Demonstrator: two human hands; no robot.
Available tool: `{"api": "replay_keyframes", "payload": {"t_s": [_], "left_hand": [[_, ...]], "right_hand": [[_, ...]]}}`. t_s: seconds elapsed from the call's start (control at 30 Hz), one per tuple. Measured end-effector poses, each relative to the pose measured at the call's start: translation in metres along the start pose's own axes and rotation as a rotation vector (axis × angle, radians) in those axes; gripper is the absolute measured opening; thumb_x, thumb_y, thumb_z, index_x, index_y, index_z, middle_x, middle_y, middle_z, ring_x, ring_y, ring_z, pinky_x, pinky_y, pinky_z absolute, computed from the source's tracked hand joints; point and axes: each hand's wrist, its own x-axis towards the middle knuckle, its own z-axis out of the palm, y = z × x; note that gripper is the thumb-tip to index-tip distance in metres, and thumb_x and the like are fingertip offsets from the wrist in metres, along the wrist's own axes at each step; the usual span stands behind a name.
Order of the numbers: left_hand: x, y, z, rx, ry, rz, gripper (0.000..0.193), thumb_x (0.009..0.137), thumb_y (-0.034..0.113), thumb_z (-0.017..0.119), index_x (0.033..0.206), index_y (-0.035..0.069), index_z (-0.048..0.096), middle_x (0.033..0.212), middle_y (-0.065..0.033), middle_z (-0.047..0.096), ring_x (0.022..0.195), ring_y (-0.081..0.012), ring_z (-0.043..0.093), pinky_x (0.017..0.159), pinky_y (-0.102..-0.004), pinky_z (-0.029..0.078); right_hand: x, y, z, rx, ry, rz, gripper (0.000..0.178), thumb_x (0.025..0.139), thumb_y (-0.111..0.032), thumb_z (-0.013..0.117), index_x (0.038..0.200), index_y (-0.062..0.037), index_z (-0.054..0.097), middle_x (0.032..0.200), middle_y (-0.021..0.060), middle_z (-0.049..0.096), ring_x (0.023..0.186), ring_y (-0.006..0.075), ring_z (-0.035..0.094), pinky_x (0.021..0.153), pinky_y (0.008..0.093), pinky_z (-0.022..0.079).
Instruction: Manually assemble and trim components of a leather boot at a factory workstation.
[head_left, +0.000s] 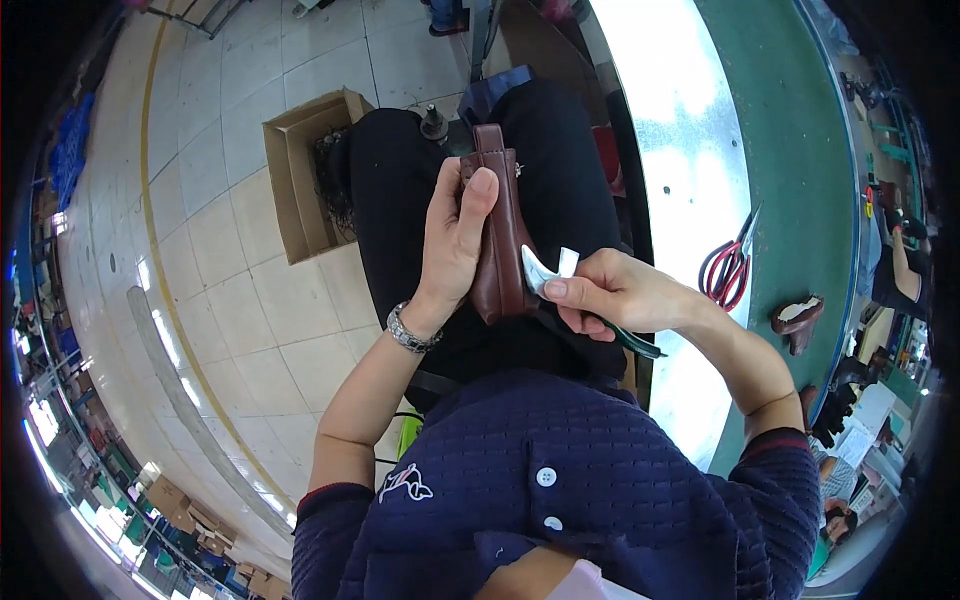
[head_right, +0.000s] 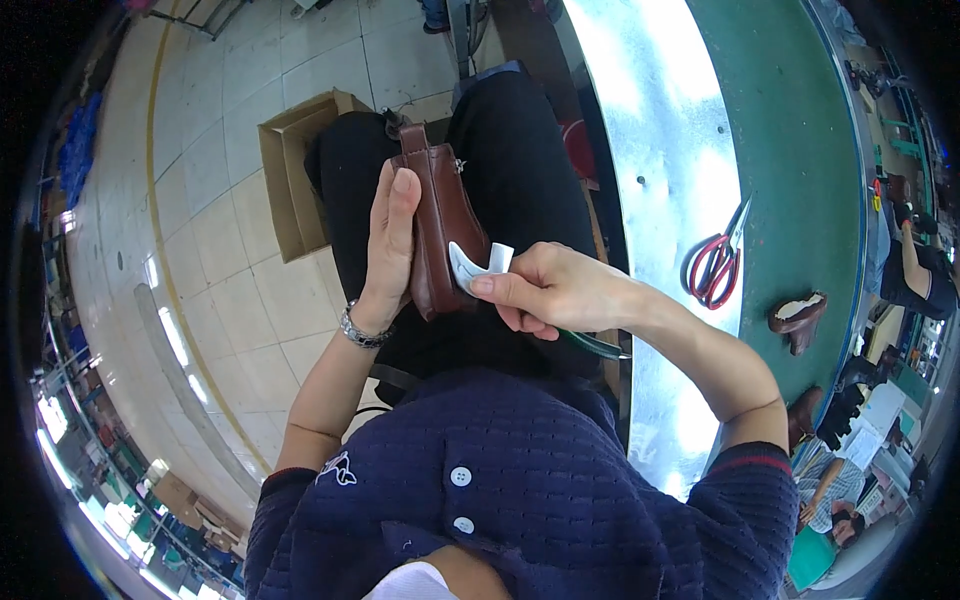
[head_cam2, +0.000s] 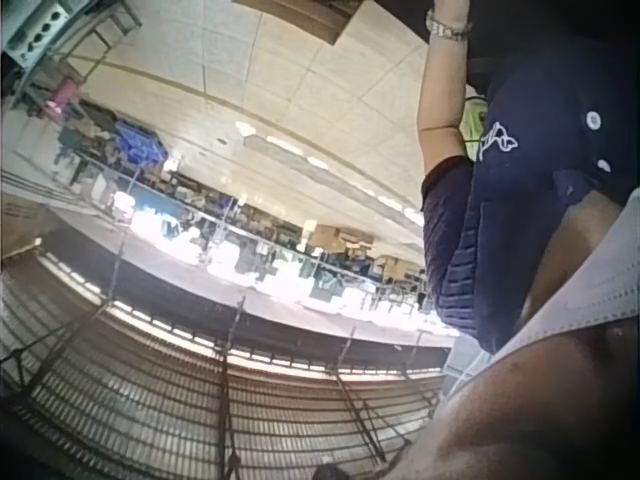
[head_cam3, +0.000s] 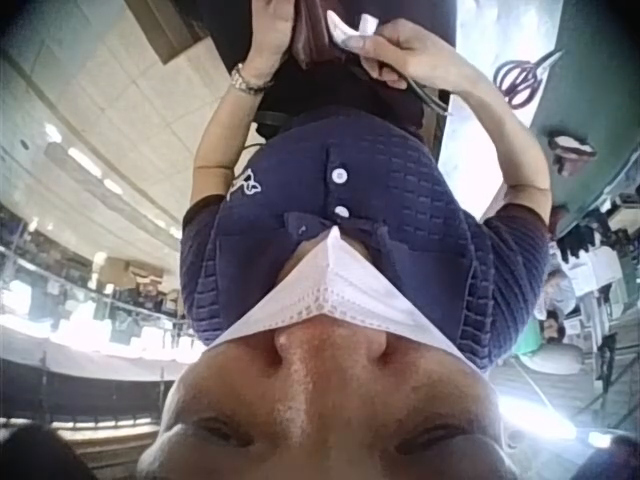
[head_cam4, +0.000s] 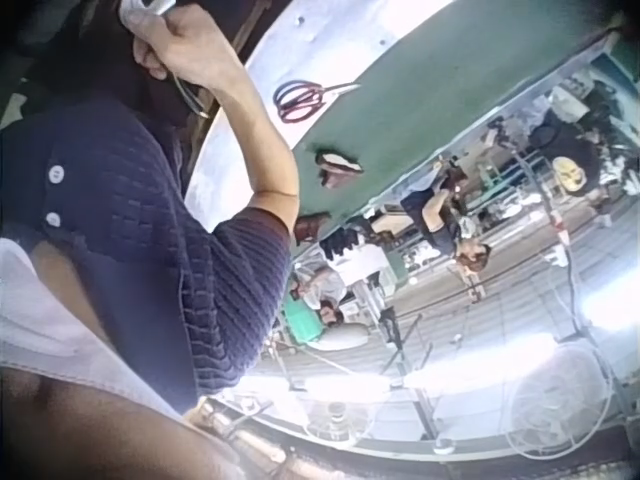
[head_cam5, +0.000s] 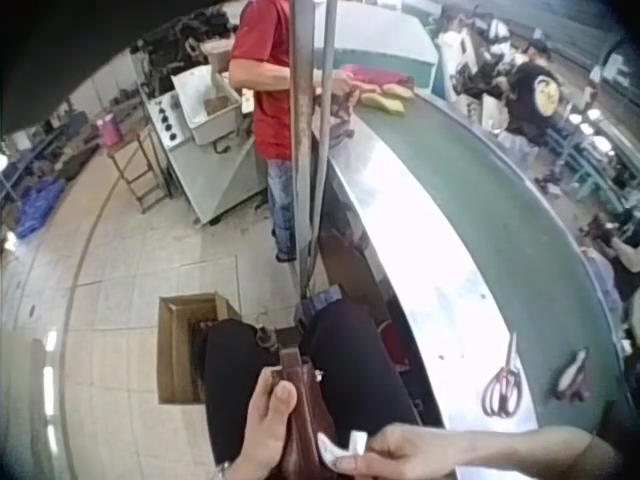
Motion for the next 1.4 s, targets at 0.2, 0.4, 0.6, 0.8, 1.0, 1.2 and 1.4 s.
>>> {"api": "replay_keyframes", "payload": {"t_s": [0.2,0.4,0.6,0.8,1.0,1.2,1.4], "left_hand": [[-0.004,-0.001,-0.002,-0.019,0.040,0.017,0.043,0.096,0.049,0.055,0.106,0.006,0.053,0.089,0.0022,0.053,0.076,-0.0034,0.047,0.069,-0.0193,0.041],[0.001,-0.005,-0.007,-0.045,0.076,0.037,0.039,0.097,0.045,0.056,0.104,0.006,0.053,0.088,0.0021,0.054,0.075,-0.0030,0.047,0.069,-0.0190,0.041],[0.003,-0.006,-0.017,-0.062,0.027,0.043,0.038,0.097,0.044,0.056,0.103,0.006,0.054,0.092,0.0003,0.058,0.077,-0.0030,0.049,0.071,-0.0189,0.042],[-0.003,-0.003,-0.019,-0.105,-0.003,0.059,0.041,0.096,0.046,0.058,0.106,0.006,0.053,0.096,-0.0012,0.059,0.079,-0.0033,0.051,0.073,-0.0197,0.043],[-0.008,-0.009,-0.014,-0.052,-0.019,0.082,0.039,0.096,0.044,0.058,0.104,0.007,0.052,0.089,0.0009,0.056,0.076,-0.0036,0.050,0.070,-0.0198,0.043],[-0.008,-0.013,-0.015,-0.011,0.013,0.104,0.037,0.096,0.043,0.059,0.099,0.007,0.052,0.082,0.0028,0.052,0.071,-0.0028,0.047,0.065,-0.0193,0.040],[-0.003,-0.008,-0.013,-0.052,0.038,0.063,0.037,0.096,0.043,0.059,0.099,0.007,0.052,0.081,0.0025,0.053,0.069,-0.0028,0.049,0.064,-0.0194,0.041]], "right_hand": [[0.000,-0.034,-0.004,-0.497,0.017,0.030,0.065,0.101,-0.049,0.041,0.060,-0.0020,0.060,0.050,0.0069,0.055,0.045,0.0199,0.058,0.049,0.0313,0.046],[0.005,-0.012,0.027,-0.436,0.258,-0.112,0.063,0.100,-0.043,0.047,0.058,0.0004,0.061,0.047,0.0121,0.055,0.042,0.0260,0.057,0.045,0.0355,0.045],[0.009,0.009,0.051,-0.541,0.526,-0.242,0.060,0.099,-0.043,0.051,0.060,0.0006,0.063,0.045,0.0124,0.054,0.038,0.0229,0.055,0.040,0.0320,0.041],[0.010,0.007,0.026,-0.005,0.189,-0.071,0.061,0.099,-0.051,0.047,0.061,-0.0047,0.060,0.048,0.0000,0.052,0.043,0.0095,0.052,0.043,0.0232,0.040],[0.016,-0.001,0.009,0.048,-0.022,-0.030,0.065,0.100,-0.051,0.044,0.056,-0.0058,0.057,0.045,-0.0001,0.050,0.039,0.0113,0.051,0.044,0.0233,0.042],[0.010,-0.027,0.000,-0.498,0.046,-0.050,0.065,0.101,-0.050,0.041,0.056,-0.0055,0.058,0.046,0.0044,0.054,0.041,0.0143,0.056,0.044,0.0272,0.045],[0.010,-0.027,0.013,-0.267,0.060,0.095,0.067,0.100,-0.052,0.041,0.056,-0.0051,0.059,0.045,0.0037,0.054,0.040,0.0138,0.057,0.046,0.0254,0.047]]}}
